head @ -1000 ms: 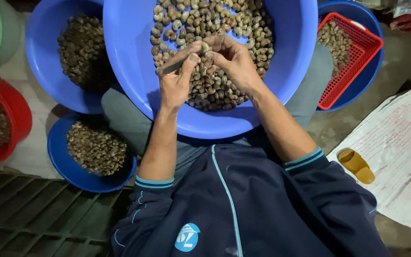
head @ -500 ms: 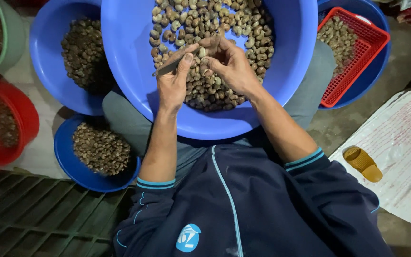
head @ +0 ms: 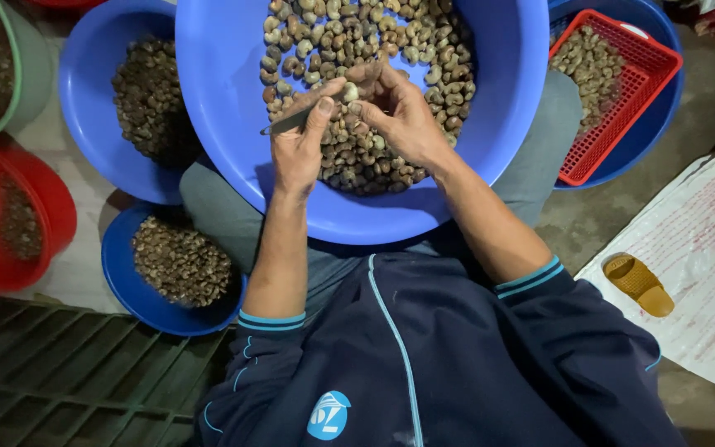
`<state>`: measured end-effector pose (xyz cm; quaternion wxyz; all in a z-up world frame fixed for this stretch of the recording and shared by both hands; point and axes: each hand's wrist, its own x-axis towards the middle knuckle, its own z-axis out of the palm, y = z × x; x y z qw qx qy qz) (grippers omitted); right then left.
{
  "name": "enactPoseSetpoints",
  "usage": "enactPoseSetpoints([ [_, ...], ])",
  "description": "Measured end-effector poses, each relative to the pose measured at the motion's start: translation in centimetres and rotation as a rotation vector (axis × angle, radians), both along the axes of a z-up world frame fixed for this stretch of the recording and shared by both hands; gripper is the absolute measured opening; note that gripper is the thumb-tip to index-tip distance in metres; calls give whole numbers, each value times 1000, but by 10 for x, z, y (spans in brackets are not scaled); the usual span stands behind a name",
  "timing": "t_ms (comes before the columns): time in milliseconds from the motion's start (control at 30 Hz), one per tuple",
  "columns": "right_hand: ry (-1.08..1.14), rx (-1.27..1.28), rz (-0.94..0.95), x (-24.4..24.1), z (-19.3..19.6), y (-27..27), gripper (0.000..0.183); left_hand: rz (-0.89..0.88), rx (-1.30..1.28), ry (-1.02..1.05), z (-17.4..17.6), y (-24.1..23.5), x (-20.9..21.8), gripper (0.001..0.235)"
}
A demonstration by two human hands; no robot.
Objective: The person sits with a large blue basin of nuts on their lap and uses a small knife to peel the outer skin off individual nuts. The peeled nuts are then placed into a red basket to the right.
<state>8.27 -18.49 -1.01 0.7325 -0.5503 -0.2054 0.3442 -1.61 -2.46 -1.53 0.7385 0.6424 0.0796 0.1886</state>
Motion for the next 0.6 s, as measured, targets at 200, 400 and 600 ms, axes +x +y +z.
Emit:
enactPoseSetpoints([
  [200,-86,-73,-10,-1,4,0,43,38,95,104,18,-2,0,21],
  [400,-103,-56,-1,-2,8,0,45,4,-43,52,12,-2,-1,21],
  [600,-56,-91,-19,0,9,0,40,111,26,116,14,-5,-1,24],
])
